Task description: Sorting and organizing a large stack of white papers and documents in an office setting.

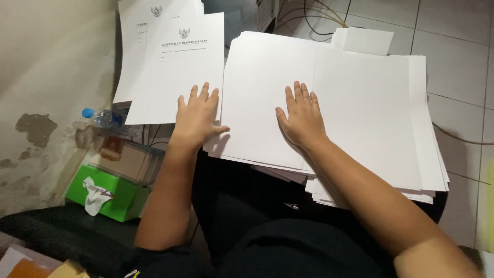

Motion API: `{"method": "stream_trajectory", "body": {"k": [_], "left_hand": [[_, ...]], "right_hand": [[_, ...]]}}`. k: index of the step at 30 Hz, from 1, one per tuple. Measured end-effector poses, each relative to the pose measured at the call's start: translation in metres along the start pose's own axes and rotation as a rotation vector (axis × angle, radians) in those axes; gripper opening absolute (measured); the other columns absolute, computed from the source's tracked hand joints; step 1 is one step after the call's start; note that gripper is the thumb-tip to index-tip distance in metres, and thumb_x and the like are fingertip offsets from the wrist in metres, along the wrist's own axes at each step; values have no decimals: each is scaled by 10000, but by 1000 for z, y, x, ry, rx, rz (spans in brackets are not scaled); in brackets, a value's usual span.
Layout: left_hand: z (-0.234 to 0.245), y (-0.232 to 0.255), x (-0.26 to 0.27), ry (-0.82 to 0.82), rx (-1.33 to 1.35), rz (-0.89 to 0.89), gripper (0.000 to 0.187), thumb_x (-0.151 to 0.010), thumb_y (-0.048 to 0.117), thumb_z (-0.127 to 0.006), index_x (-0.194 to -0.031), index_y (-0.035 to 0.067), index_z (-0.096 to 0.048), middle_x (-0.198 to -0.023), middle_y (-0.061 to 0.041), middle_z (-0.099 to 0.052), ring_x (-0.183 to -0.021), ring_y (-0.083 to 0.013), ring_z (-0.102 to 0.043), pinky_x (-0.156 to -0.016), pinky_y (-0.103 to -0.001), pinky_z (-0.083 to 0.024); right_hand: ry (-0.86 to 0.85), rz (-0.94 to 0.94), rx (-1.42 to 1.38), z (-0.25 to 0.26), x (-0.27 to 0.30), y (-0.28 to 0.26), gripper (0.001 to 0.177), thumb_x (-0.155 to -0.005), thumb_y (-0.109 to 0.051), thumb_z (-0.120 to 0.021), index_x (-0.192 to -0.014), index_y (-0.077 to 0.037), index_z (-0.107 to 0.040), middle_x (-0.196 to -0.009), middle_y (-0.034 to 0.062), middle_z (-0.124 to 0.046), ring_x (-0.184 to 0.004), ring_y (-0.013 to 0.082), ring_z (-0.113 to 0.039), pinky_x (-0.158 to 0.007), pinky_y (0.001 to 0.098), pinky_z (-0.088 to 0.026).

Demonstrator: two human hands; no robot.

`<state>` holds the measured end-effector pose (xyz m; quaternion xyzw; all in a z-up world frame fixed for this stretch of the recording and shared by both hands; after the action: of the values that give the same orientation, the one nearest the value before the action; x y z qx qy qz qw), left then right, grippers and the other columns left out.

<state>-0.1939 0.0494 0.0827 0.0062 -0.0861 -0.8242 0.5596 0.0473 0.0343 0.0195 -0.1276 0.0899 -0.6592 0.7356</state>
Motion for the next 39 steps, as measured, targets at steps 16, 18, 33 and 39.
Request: {"method": "stream_trajectory", "body": {"k": [16,18,33,39], "left_hand": [[-36,248,52,850,259,-622,547,-868,289,-740,-1358,82,-613,-1346,-212,-669,-1255,-374,-663,-988,-526,-528],[-37,265,47,738,388,-793,825,-824,502,-767,-1506,124,-495,-1445,-216,-612,-1343,-384,-623,-1077,-582,-506],[-90,162,-83,19,461,-511,677,-926,502,-627,-1477,138,-481,-1609,-77,-402,-1524,-358,-238,-1217,-558,-141],[-88,164,-84,-9,424,-508,705,-934,533,-563,-1497,128,-435,-1624,-78,-373,-1529,-365,-214,-1211,-555,-132]], "right_hand": [[44,-281,-1388,82,103,65,435,-986,-190,-513,-1412,-108,-476,-1332,230,-617,-1185,378,-633,-904,580,-534],[145,-356,-1146,102,129,109,338,-1016,-69,-510,-1351,-101,-479,-1297,197,-636,-1178,311,-623,-850,521,-545],[-8,-752,-801,112,169,175,634,-985,-56,-486,-1588,-122,-301,-1611,45,-403,-1485,152,-378,-1230,307,-257],[57,-806,-490,111,177,171,661,-973,-216,-514,-1596,-156,-302,-1634,55,-353,-1510,223,-327,-1193,359,-257]]}}
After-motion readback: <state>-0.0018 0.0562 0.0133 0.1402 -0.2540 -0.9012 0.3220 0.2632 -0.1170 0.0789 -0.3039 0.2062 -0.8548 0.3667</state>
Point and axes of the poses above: each hand's wrist, its own x-axis away from the middle knuckle, its own z-axis out of the back of the hand, y = z × x, the point moved 6 cm from there along -x, towards the middle knuckle
